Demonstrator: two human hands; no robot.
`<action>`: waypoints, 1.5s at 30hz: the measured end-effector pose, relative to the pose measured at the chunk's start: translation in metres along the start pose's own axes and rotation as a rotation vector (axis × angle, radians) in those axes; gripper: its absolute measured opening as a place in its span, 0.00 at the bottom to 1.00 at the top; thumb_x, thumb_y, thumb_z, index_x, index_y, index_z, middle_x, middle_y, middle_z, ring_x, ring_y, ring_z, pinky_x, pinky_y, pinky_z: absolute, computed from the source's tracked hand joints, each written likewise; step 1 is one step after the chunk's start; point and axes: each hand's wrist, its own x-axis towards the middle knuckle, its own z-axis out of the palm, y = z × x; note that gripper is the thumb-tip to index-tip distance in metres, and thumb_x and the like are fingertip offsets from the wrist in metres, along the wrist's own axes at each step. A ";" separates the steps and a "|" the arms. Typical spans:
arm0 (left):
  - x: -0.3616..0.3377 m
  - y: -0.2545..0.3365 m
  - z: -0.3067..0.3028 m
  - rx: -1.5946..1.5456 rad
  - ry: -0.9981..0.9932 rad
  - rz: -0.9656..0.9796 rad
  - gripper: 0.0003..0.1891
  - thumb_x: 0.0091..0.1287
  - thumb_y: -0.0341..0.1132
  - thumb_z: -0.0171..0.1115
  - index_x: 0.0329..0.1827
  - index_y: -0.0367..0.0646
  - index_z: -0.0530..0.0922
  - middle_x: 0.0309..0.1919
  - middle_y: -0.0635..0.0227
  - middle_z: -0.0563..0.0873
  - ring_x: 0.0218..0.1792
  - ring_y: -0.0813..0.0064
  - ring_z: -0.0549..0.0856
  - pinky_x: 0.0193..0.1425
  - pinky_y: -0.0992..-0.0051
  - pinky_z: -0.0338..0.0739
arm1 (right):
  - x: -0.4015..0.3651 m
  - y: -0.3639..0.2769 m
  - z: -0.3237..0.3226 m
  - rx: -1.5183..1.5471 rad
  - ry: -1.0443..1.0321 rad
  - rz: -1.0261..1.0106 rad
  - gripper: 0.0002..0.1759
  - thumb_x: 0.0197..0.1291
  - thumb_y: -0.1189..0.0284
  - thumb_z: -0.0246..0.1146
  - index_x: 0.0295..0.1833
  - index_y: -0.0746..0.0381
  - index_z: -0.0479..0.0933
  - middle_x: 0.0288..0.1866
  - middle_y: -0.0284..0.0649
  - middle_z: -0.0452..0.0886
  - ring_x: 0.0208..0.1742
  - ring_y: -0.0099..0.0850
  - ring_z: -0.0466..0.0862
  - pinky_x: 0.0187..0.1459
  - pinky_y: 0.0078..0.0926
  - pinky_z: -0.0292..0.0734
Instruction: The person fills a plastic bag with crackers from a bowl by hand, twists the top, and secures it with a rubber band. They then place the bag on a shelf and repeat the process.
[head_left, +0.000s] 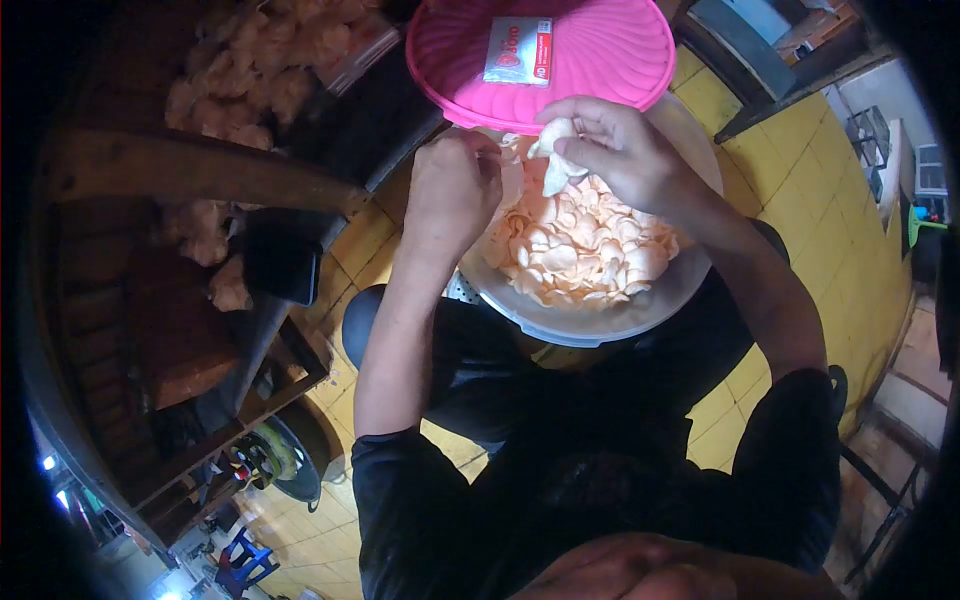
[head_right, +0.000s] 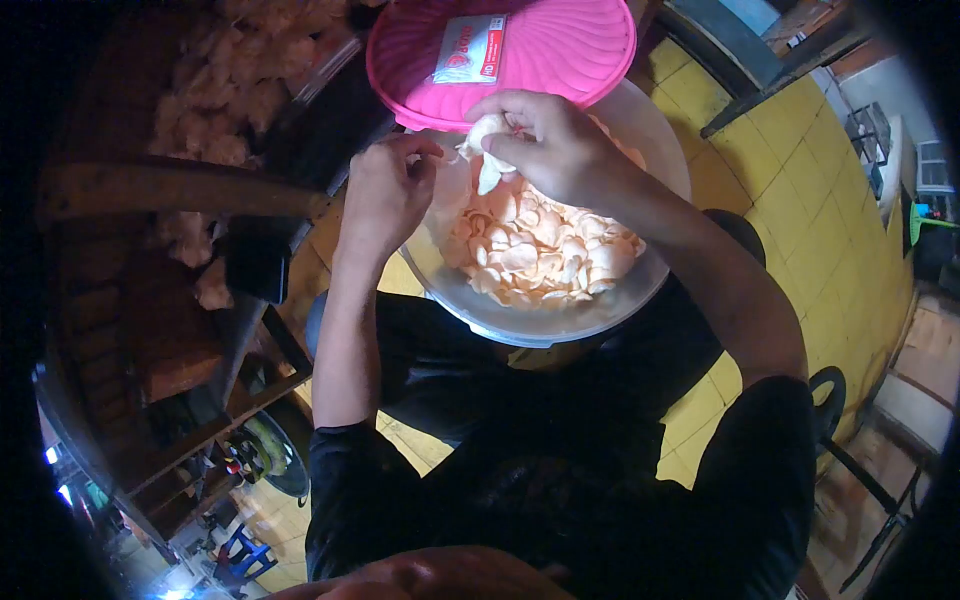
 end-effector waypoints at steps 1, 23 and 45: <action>-0.001 0.000 0.000 -0.013 0.014 0.013 0.11 0.62 0.25 0.60 0.44 0.36 0.87 0.32 0.53 0.89 0.35 0.59 0.90 0.43 0.65 0.83 | 0.002 0.000 -0.002 0.038 0.013 0.004 0.15 0.70 0.76 0.60 0.58 0.70 0.77 0.47 0.43 0.86 0.49 0.25 0.85 0.52 0.24 0.80; 0.000 0.027 0.012 -0.760 -0.166 -0.306 0.17 0.67 0.23 0.64 0.60 0.35 0.82 0.40 0.66 0.91 0.30 0.86 0.83 0.29 0.84 0.74 | -0.007 0.002 0.011 -0.331 0.103 -0.282 0.15 0.61 0.83 0.66 0.52 0.67 0.74 0.41 0.50 0.86 0.44 0.36 0.89 0.45 0.30 0.83; 0.000 0.016 0.009 -0.689 0.034 -0.103 0.15 0.66 0.19 0.56 0.55 0.34 0.82 0.37 0.67 0.85 0.33 0.83 0.84 0.36 0.81 0.80 | -0.010 -0.006 -0.002 -0.454 0.084 -0.230 0.15 0.64 0.73 0.64 0.55 0.68 0.79 0.42 0.53 0.85 0.45 0.46 0.88 0.47 0.38 0.80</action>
